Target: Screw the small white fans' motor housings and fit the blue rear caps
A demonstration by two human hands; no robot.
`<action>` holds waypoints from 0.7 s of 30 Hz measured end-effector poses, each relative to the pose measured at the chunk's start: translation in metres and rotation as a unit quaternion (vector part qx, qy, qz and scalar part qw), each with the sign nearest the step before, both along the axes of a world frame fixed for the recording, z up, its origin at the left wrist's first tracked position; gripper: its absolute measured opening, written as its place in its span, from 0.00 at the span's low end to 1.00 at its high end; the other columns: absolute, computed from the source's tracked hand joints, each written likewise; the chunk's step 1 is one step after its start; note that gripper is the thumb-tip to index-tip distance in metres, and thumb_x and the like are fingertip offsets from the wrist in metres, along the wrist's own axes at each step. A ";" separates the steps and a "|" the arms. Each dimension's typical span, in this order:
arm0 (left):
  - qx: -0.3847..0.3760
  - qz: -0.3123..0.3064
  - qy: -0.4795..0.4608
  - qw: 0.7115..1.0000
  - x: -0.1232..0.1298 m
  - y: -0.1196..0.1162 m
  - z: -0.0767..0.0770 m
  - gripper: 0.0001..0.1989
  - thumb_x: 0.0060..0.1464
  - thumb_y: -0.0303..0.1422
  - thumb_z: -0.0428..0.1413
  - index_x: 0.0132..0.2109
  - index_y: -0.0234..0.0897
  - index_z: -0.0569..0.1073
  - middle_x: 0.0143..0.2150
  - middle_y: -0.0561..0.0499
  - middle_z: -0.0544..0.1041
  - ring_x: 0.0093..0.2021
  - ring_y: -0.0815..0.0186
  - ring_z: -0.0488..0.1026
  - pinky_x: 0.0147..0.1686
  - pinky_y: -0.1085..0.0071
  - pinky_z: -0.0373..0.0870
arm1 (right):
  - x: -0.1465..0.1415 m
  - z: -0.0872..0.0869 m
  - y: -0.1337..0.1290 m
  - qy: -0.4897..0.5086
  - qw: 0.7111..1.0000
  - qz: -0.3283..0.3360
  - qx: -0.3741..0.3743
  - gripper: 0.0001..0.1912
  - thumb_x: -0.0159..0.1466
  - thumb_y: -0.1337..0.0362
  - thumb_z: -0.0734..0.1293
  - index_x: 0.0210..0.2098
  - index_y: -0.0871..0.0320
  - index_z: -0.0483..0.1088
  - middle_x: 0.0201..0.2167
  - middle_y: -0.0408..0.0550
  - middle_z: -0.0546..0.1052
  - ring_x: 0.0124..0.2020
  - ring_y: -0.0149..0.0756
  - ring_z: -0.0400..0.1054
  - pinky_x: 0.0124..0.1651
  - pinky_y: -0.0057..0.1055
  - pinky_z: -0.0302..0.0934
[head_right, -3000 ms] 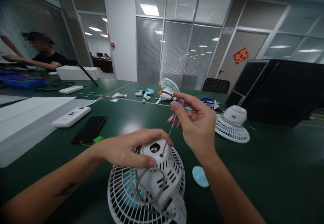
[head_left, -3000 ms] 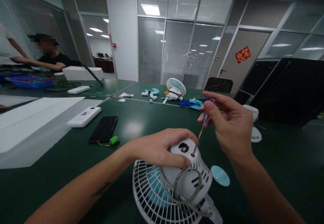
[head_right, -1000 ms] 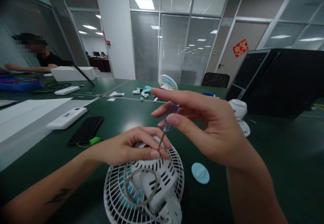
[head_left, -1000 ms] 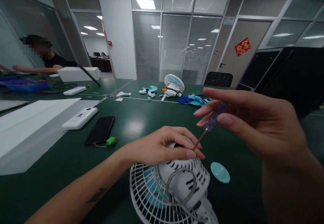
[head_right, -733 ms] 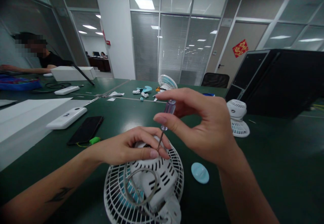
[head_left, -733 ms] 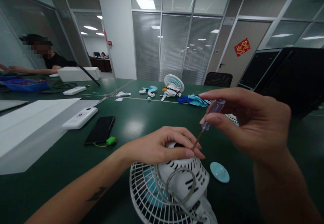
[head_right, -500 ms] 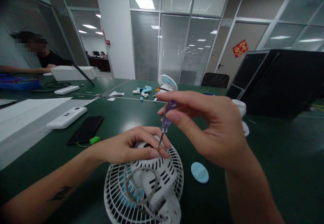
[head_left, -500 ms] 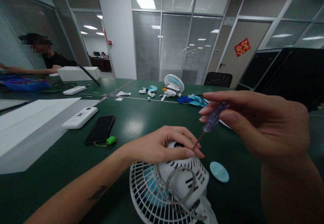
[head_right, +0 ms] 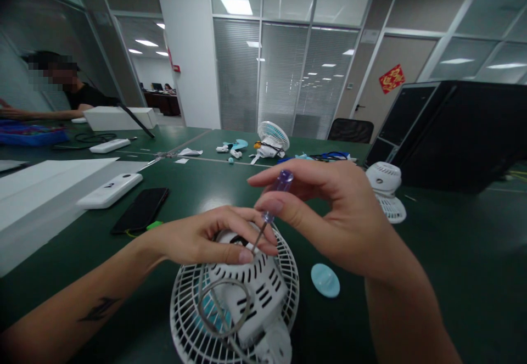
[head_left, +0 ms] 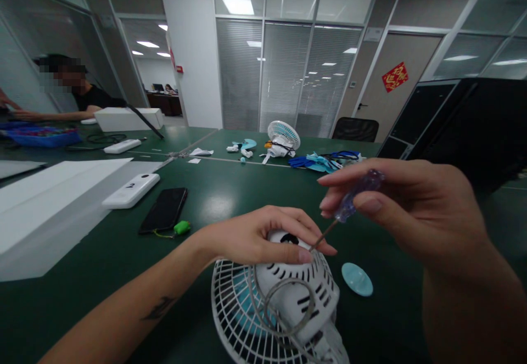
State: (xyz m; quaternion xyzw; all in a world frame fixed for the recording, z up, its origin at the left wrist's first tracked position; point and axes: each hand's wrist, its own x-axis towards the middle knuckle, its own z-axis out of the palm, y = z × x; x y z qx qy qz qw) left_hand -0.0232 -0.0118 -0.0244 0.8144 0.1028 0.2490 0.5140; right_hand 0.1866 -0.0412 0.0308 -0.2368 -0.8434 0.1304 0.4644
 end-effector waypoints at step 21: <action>0.081 0.058 0.007 0.995 0.006 -0.006 0.000 0.12 0.60 0.25 0.55 0.48 0.31 0.79 0.49 0.43 0.78 0.51 0.59 0.74 0.56 0.64 0.66 | -0.010 -0.010 0.003 0.051 0.998 -0.004 0.037 0.21 0.59 0.62 0.75 0.52 0.42 0.75 0.32 0.41 0.76 0.28 0.32 0.71 0.27 0.27 0.70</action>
